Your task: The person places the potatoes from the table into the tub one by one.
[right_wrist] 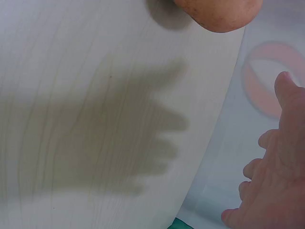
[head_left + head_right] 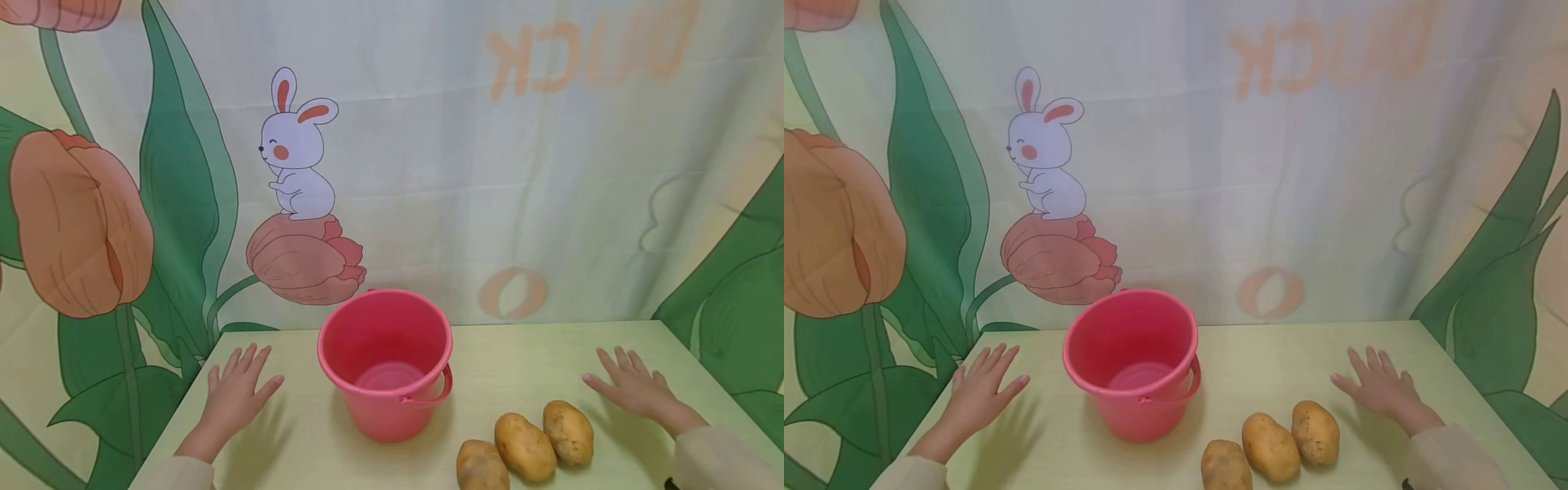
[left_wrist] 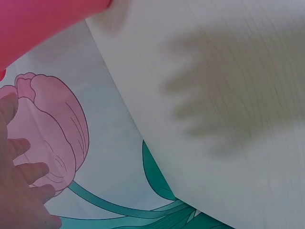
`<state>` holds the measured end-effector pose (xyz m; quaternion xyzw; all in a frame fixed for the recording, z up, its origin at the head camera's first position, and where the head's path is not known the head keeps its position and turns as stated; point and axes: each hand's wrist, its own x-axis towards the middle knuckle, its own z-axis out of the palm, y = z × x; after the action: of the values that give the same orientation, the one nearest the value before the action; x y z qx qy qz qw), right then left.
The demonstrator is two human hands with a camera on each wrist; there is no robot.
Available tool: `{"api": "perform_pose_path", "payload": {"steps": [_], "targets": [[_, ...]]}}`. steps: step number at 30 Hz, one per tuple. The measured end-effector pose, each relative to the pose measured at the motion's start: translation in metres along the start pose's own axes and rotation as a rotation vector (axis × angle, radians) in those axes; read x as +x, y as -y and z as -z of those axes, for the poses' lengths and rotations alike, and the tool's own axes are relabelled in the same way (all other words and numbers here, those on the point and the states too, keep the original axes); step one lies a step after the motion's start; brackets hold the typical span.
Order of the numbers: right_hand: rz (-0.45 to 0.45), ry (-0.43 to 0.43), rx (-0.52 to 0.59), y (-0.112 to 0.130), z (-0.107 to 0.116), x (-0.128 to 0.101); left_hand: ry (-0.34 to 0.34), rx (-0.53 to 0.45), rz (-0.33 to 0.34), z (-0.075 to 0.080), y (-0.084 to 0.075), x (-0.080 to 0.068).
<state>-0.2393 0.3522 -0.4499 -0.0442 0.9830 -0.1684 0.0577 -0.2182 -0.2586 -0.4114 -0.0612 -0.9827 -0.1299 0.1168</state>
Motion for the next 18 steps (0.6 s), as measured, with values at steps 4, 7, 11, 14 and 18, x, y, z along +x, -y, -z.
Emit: {"api": "perform_pose_path", "payload": {"steps": [4,7,11,14,18], "targets": [[0.012,-0.003,-0.012,0.001,-0.001,0.000,-0.037,-0.007,-0.033,0.000,-0.003,-0.001],[0.024,-0.009,-0.013,0.002,-0.001,-0.001,-0.052,-0.015,-0.056,0.001,-0.006,-0.001],[0.045,-0.022,-0.019,0.006,-0.001,-0.002,-0.071,-0.015,-0.084,0.001,-0.011,-0.001],[0.060,-0.031,-0.022,0.009,0.000,-0.003,-0.083,-0.017,-0.101,0.003,-0.014,-0.002],[0.076,-0.040,-0.023,0.014,0.001,-0.005,-0.096,-0.023,-0.123,0.004,-0.018,-0.003]]}}
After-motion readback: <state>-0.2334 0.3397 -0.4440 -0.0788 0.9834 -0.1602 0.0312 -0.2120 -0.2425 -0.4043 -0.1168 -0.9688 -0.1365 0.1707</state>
